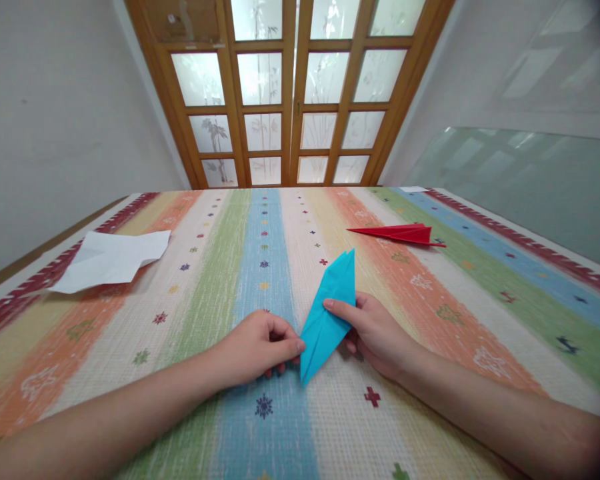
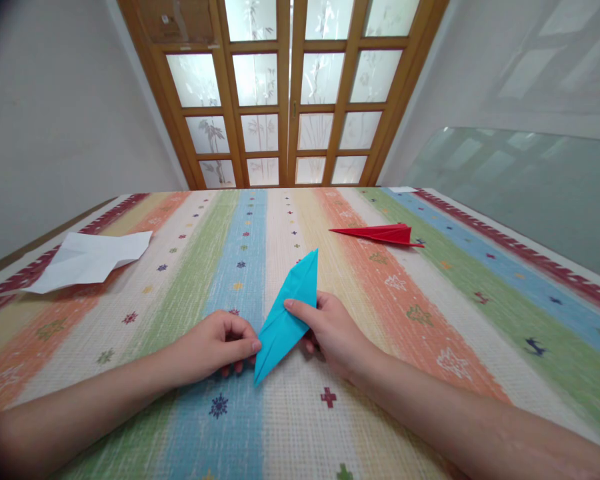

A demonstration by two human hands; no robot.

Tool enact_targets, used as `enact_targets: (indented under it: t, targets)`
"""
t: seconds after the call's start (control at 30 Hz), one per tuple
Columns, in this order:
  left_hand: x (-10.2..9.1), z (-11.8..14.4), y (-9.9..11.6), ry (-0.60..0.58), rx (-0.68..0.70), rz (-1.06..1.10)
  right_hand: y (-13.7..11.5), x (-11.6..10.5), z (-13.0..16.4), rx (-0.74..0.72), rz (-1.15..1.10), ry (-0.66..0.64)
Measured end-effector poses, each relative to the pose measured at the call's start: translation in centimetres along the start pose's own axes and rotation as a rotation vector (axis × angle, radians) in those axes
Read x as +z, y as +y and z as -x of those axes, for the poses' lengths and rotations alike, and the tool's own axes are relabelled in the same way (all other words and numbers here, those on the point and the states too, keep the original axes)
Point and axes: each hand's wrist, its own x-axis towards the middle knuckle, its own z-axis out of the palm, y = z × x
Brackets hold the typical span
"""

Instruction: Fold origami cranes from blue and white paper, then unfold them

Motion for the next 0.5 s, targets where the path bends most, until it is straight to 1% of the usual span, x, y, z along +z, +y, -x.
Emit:
enact_targets:
  t: [0.1,0.17,0.2,0.27,0.33,0.4,0.43,0.5]
  targets:
    - [-0.8,-0.2,0.3,-0.080,-0.006,0.080,-0.3,-0.1,-0.1,0.017,-0.011,-0.021]
    - [-1.3,-0.4,0.5,-0.128,-0.013,0.157,-0.4,-0.1,0.0,0.044,0.038,-0.059]
    - [-1.4,-0.4,0.5,-0.131,-0.015,0.189,-0.5,-0.1,0.0,0.059,0.081,-0.089]
    - [-1.3,-0.6,0.6,-0.098,0.000,0.214,-0.8,0.0,0.1,0.081,0.186,-0.186]
    - [-0.8,-0.7,0.5,-0.038,0.029,0.198,-1.0,0.2,0.2,0.087,0.275,-0.329]
    - [0.0,-0.7,0.4,0.026,0.039,0.163,-1.3,0.5,0.4,0.068,0.295,-0.456]
    - [0.3,-0.7,0.4,0.059,0.035,0.148,-1.3,0.7,0.4,0.052,0.279,-0.496]
    - [0.8,-0.6,0.2,0.114,0.028,0.131,-1.4,0.9,0.5,0.019,0.244,-0.515]
